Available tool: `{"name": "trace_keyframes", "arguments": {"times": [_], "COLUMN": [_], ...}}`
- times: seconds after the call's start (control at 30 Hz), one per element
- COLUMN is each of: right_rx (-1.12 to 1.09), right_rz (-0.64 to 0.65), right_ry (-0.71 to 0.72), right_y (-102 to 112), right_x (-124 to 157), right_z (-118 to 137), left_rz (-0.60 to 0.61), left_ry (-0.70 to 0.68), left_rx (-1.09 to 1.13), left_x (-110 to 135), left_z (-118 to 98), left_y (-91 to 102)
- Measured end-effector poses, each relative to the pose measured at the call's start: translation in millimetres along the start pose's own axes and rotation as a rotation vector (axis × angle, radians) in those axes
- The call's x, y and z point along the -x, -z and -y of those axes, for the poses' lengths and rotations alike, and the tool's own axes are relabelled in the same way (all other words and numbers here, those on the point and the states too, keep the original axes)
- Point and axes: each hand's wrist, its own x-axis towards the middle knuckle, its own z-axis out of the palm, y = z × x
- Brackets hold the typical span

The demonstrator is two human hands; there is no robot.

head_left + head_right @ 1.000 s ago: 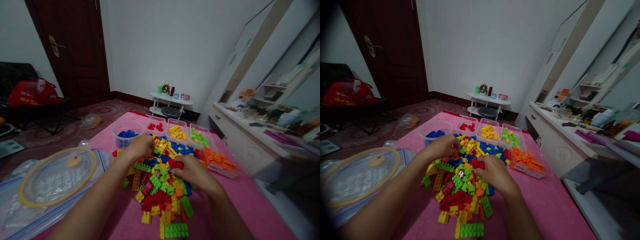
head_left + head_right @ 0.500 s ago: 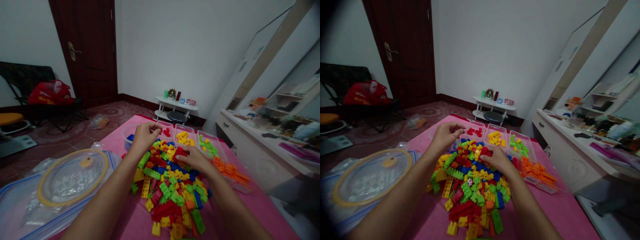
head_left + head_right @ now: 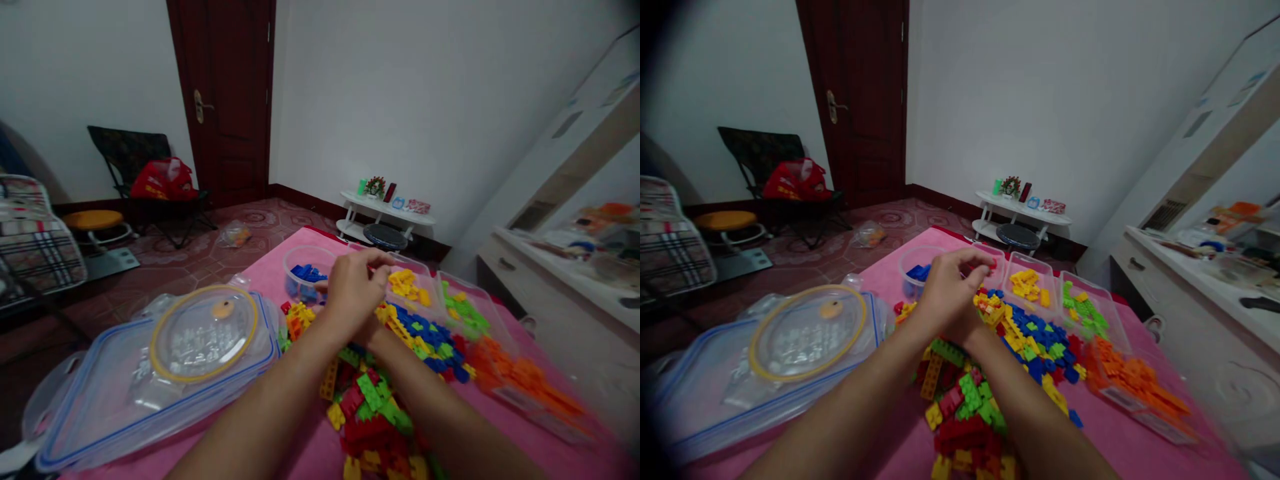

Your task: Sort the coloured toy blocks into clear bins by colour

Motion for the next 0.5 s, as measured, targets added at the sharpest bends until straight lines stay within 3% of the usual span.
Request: {"name": "trace_keyframes", "arguments": {"times": [0.1, 0.23, 0.33, 0.5], "right_rx": [0.01, 0.072, 0.132, 0.296], "right_rz": [0.269, 0.549, 0.6, 0.529], "right_ry": [0.104, 0.113, 0.102, 0.131], "right_y": [-25.0, -34.2, -32.5, -26.2], "right_x": [-1.7, -6.7, -7.7, -1.8], "right_z": [24.8, 41.1, 45.3, 40.6], "left_rz": [0.088, 0.188, 0.207, 0.221], "left_ry": [-0.091, -0.163, -0.174, -0.134], "left_rx": [-0.021, -0.031, -0.031, -0.065], "left_x": [14.9, 26.9, 29.2, 31.2], "left_z": [-16.5, -25.0, -25.4, -27.5], "left_y": [-14.0, -23.8, -24.7, -20.7]}}
